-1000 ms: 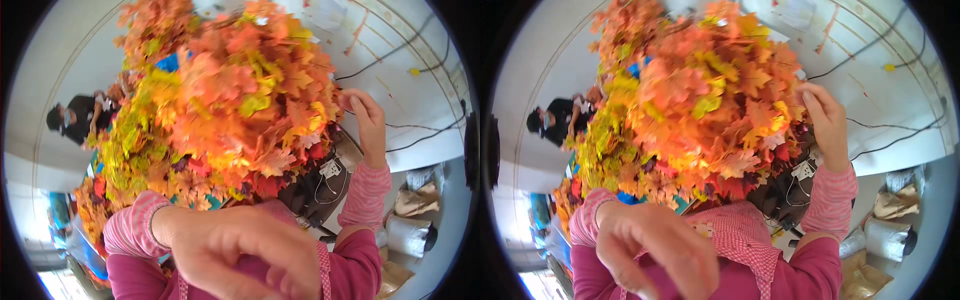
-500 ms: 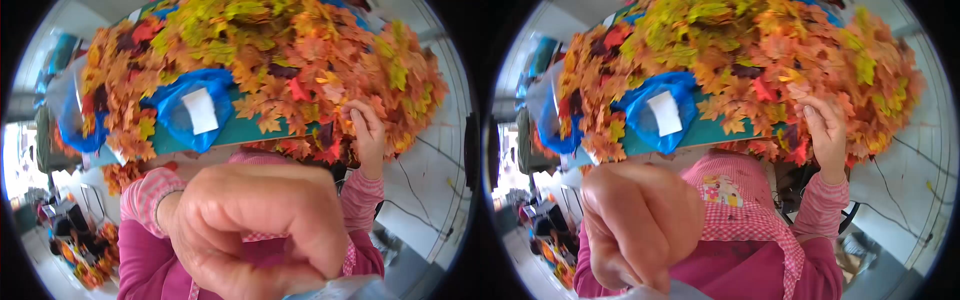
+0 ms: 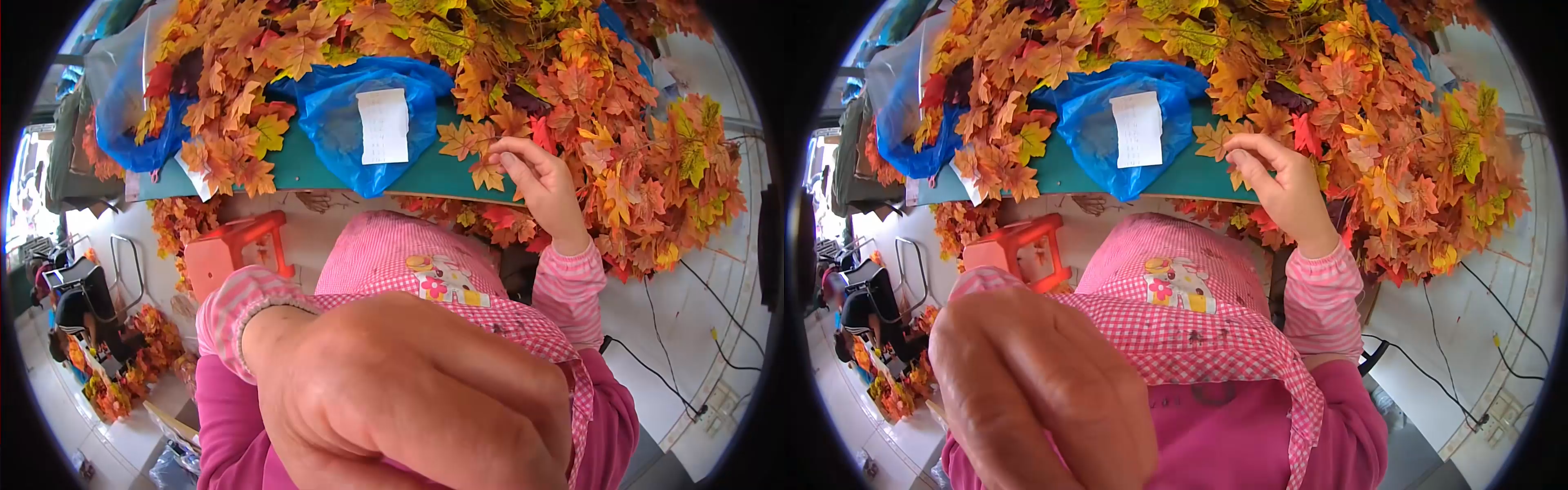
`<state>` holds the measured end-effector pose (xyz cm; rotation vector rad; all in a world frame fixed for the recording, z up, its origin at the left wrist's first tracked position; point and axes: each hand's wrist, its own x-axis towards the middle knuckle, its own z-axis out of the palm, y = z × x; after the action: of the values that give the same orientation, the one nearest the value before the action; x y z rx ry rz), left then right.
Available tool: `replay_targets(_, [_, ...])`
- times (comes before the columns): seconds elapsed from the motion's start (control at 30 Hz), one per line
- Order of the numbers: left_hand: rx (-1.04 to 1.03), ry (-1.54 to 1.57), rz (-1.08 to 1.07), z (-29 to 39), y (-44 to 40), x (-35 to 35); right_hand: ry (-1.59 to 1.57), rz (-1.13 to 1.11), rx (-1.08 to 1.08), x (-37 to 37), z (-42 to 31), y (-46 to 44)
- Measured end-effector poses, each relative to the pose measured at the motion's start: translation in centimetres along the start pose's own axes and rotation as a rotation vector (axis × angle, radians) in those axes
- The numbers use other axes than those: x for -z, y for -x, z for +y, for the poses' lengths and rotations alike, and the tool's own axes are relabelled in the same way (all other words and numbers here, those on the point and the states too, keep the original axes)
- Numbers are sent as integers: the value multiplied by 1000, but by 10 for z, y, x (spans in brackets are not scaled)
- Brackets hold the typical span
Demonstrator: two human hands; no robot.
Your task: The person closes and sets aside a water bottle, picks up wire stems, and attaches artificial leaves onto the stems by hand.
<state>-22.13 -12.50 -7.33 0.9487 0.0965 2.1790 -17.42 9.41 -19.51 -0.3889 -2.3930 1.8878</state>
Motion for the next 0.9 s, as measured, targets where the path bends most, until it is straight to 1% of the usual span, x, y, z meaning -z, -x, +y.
replay_targets(0.1, [-9,-9,22,2,7,-3,2,-38,23,-9,1,-3])
replay_targets(0.27, [20,-57,65,-10,7,-2,27,-102,-6,-11,8,-7])
replay_targets(0.3, [26,-67,76,-13,6,-4,21,-103,-20,-10,11,-6])
replay_targets(0.33, [29,-82,83,-17,5,-7,16,-118,21,-8,16,-8])
replay_targets(0.43, [50,-100,88,-27,2,-10,24,-156,-28,-3,22,-9])
replay_targets(0.57, [48,-115,96,-35,1,-7,28,-160,11,7,25,-6])
replay_targets(0.6, [48,-125,104,-38,1,-8,10,-125,85,11,14,-2])
replay_targets(0.67, [36,-151,121,-44,0,-11,-41,-61,240,19,-32,9])
replay_targets(0.7, [37,-160,130,-47,-1,-12,-253,-26,373,20,-55,16])
replay_targets(0.8, [38,-177,133,-56,-4,-15,-162,62,789,36,-87,34])
replay_targets(0.9, [31,-193,132,-62,-5,-20,-432,-24,873,45,-119,40])
